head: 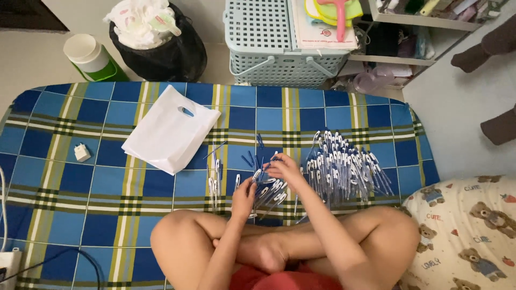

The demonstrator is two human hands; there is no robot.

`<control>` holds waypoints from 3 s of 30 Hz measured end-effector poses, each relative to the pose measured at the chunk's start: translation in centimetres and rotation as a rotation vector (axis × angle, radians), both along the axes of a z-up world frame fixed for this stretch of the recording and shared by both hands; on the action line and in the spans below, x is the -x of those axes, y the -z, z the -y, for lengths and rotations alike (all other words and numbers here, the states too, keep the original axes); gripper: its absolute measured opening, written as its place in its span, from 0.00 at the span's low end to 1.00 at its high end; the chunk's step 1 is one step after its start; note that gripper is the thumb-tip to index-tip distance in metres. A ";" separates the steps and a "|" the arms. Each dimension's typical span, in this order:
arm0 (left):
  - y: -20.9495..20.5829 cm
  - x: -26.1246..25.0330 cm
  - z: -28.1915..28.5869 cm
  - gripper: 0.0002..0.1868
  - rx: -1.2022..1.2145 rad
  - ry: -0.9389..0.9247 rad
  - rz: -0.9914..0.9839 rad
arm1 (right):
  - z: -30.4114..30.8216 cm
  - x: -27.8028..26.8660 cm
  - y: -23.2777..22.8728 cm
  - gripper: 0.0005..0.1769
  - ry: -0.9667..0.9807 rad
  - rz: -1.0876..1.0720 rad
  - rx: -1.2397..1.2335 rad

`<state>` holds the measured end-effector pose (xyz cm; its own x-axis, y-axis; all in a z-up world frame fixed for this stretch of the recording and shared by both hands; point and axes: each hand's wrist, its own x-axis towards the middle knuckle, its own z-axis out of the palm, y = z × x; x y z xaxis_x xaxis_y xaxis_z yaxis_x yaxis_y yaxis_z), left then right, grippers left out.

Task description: Assembling ballpoint pens by joining barrels and refills while sitting on a bed.

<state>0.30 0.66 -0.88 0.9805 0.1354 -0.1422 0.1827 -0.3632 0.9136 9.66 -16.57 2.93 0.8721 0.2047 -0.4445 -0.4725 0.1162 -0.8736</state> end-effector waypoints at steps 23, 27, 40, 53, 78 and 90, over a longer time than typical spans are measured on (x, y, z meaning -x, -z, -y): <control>-0.1 0.4 0.0 0.17 -0.110 0.169 0.102 | 0.9 1.1 -3.5 0.35 -0.536 0.350 0.736; 0.0 0.5 -0.2 0.18 -0.121 0.188 0.093 | 1.2 1.7 -3.2 0.32 -0.685 0.417 0.675; -0.7 0.6 0.1 0.19 -0.043 0.234 0.071 | 0.8 3.4 -3.4 0.30 -0.355 0.344 0.610; -1.3 0.7 -0.1 0.17 -0.254 0.188 0.200 | 10.3 0.3 -1.6 0.26 0.105 0.250 0.618; 3.0 -1.1 -2.0 0.13 -0.445 -0.236 -0.142 | -3.9 -0.7 4.7 0.07 -0.654 0.690 1.051; 2.8 -2.2 -0.9 0.09 -0.247 -0.051 -0.045 | -1.6 0.6 5.5 0.06 -0.510 0.713 0.856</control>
<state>2.49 1.53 -3.66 0.9648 0.2210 -0.1424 0.2455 -0.5632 0.7890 9.09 -15.00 -2.56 0.8804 0.4705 -0.0590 0.3199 -0.6812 -0.6585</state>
